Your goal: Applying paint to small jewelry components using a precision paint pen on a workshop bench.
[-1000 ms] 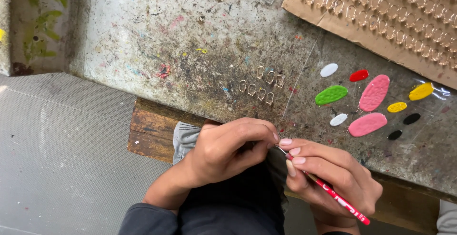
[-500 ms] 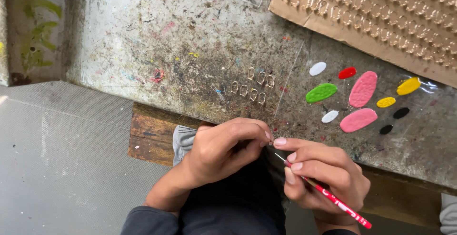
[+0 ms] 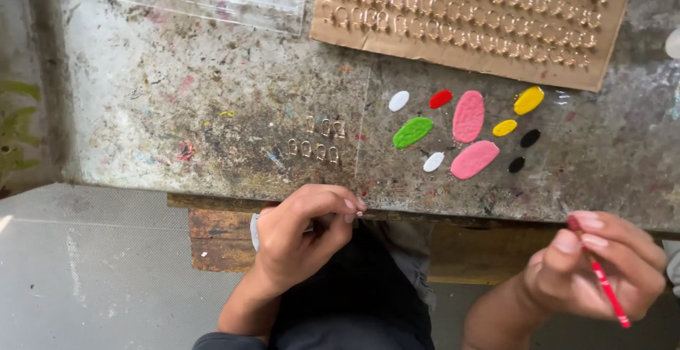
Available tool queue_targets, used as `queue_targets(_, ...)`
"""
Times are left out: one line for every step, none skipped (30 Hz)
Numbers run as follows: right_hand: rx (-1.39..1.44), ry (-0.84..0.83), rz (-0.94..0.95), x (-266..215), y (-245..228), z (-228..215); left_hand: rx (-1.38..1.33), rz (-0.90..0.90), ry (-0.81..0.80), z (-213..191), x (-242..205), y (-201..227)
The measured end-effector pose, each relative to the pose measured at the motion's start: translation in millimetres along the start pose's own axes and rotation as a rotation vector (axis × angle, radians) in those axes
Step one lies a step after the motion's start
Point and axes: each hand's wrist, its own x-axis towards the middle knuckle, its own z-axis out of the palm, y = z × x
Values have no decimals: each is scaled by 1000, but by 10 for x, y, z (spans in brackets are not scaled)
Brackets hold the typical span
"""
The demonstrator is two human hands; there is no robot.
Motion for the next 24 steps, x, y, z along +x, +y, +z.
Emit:
queue_targets(-91, 60, -17, 5, 94, -94, -3, -22, 9, 19, -3, 0)
queue_targets(-111, 73, -19, 16, 156, -182, -15, -10, -9, 26, -21, 12)
queue_targets(-142, 57, -12, 35, 228, -282, -14, -48, 19, 47, -29, 29)
queue_targets(-188, 52, -9, 51, 289, -407, -24, -75, 34, 79, -9, 24)
queue_targets(-222, 77, -15, 102, 357, -444, -45, -53, 3, 105, -47, 18)
queue_targets(-281, 82, -45, 150, 410, -518, -30, -77, 47, 139, -82, -2)
queue_targets(-341, 87, -72, 198, 468, -602, -14, -102, 90, 175, -112, -27)
queue_targets(-385, 110, -76, 222, 511, -658, -42, -83, 54, 184, -139, -26)
queue_targets(-419, 131, -55, 245, 551, -713, 0, -143, 43, 179, -164, -33)
queue_targets(-442, 148, -35, 278, 607, -750, 50, -203, 41, 168, -202, -39)
queue_targets(-475, 168, -40, 280, 627, -803, 29, -185, 14, 228, -200, -35)
queue_targets(-463, 185, -10, 284, 657, -831, 4, -240, 81, 275, -219, -16)
queue_targets(-450, 202, 19, 283, 681, -847, -21, -297, 146, 305, -240, -7)
queue_targets(-462, 211, 18, 269, 708, -904, -27, -291, 134, 318, -260, -33)
queue_targets(-477, 208, 31, 251, 729, -950, -60, -265, 144, 319, -280, -68)
queue_targets(-484, 200, 45, 236, 759, -982, -89, -244, 161, 318, -314, -95)
queue_targets(-489, 204, 45, 253, 764, -981, -92, -241, 156, 340, -294, -43)
queue_targets(-504, 207, 65, 268, 770, -981, -79, -309, 181, 361, -278, 12)
queue_targets(-518, 211, 84, 281, 773, -977, -66, -376, 206, 379, -262, 64)
queue_targets(-519, 210, 84, 240, 805, -1010, -66, -376, 206, 364, -267, 35)
queue_targets(-496, 234, 143, 196, 832, -1038, -54, -365, 176, 343, -273, 3)
queue_targets(-468, 255, 202, 152, 864, -1057, -40, -355, 150, 318, -289, -25)
queue_targets(-465, 253, 202, 123, 880, -1090, -38, -356, 154, 314, -278, -36)
queue_targets(-488, 246, 188, 95, 897, -1120, -51, -278, 133, 307, -266, -45)
